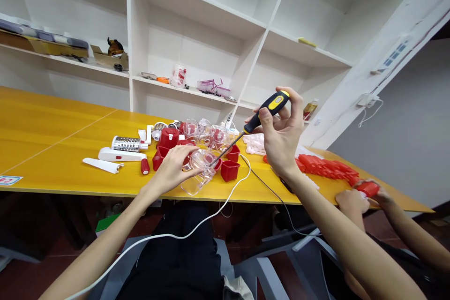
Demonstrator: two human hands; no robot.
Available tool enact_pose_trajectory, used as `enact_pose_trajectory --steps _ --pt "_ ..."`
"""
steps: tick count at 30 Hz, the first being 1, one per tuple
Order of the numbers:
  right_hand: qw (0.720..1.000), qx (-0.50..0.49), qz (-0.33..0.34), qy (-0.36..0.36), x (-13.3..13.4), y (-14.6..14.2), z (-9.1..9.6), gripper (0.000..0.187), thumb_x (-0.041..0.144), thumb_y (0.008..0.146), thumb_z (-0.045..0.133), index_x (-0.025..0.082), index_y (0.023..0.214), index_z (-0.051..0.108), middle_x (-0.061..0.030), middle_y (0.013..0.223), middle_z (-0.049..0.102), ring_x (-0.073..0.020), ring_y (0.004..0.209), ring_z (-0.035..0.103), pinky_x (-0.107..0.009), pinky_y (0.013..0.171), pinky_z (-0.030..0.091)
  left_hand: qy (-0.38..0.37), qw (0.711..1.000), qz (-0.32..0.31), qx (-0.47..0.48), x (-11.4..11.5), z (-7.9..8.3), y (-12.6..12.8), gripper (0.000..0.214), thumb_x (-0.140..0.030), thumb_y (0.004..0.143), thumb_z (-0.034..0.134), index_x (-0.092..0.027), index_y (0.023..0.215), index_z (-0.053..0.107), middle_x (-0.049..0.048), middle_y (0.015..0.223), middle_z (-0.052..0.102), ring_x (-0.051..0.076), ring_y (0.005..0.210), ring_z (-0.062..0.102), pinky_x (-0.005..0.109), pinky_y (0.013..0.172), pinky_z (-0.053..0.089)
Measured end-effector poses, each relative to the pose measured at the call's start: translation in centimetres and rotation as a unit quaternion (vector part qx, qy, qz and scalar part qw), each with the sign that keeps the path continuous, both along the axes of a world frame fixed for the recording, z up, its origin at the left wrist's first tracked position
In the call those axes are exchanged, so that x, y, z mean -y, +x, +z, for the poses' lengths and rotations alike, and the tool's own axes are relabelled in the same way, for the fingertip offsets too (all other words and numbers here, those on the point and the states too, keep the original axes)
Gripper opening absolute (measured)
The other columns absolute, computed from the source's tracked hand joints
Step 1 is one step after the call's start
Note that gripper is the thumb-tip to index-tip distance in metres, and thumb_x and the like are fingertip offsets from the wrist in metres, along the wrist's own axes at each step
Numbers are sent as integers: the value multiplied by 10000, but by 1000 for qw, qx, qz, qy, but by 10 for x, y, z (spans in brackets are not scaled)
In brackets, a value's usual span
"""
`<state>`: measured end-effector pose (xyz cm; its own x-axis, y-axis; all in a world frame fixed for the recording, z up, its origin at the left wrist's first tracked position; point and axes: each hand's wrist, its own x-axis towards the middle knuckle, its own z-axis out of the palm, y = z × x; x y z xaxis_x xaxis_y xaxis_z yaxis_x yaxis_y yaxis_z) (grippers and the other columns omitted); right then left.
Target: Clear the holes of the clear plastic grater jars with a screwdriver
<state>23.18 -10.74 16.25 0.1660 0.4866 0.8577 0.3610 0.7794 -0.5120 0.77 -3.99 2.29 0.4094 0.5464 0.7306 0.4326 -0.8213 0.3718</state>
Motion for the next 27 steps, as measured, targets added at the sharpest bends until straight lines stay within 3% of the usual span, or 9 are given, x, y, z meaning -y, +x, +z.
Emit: enact_pose_trajectory --steps 4,7,14,20,27 --pt "1000 -13 -2 9 -7 5 -5 474 439 833 717 312 1217 470 -15 1016 637 -182 802 713 -421 730 645 49 995 81 -24 2 -1 6 515 -491 863 713 -198 1262 572 98 1141 670 292 1068 594 465 960 477" --pt "999 -30 -15 10 -15 14 -5 511 497 816 711 313 1211 445 -24 1021 649 -209 865 721 -431 728 640 65 992 103 -22 0 1 2 503 -495 851 724 -221 1248 582 83 1120 671 296 1065 586 459 955 466" --pt "998 -59 -11 -18 -28 24 -4 546 540 780 714 312 1185 427 -30 1005 664 -220 861 722 -451 711 637 20 1000 17 7 -17 -6 -8 659 -547 862 696 -270 1410 456 96 1443 536 289 1349 484 486 1127 391" --pt "994 -102 -6 -24 -41 30 -14 590 562 742 736 292 1157 413 0 934 649 -198 765 721 -438 674 637 16 998 66 -12 -18 -8 -8 634 -557 828 726 -258 1349 523 77 1238 612 302 1158 534 490 1026 460" --pt "991 -125 -11 -35 -53 35 -12 644 593 698 758 279 1136 405 26 873 638 -182 709 716 -373 609 643 26 996 74 -31 -17 -7 -6 609 -558 819 734 -265 1325 561 63 1189 613 294 1090 526 468 989 474"
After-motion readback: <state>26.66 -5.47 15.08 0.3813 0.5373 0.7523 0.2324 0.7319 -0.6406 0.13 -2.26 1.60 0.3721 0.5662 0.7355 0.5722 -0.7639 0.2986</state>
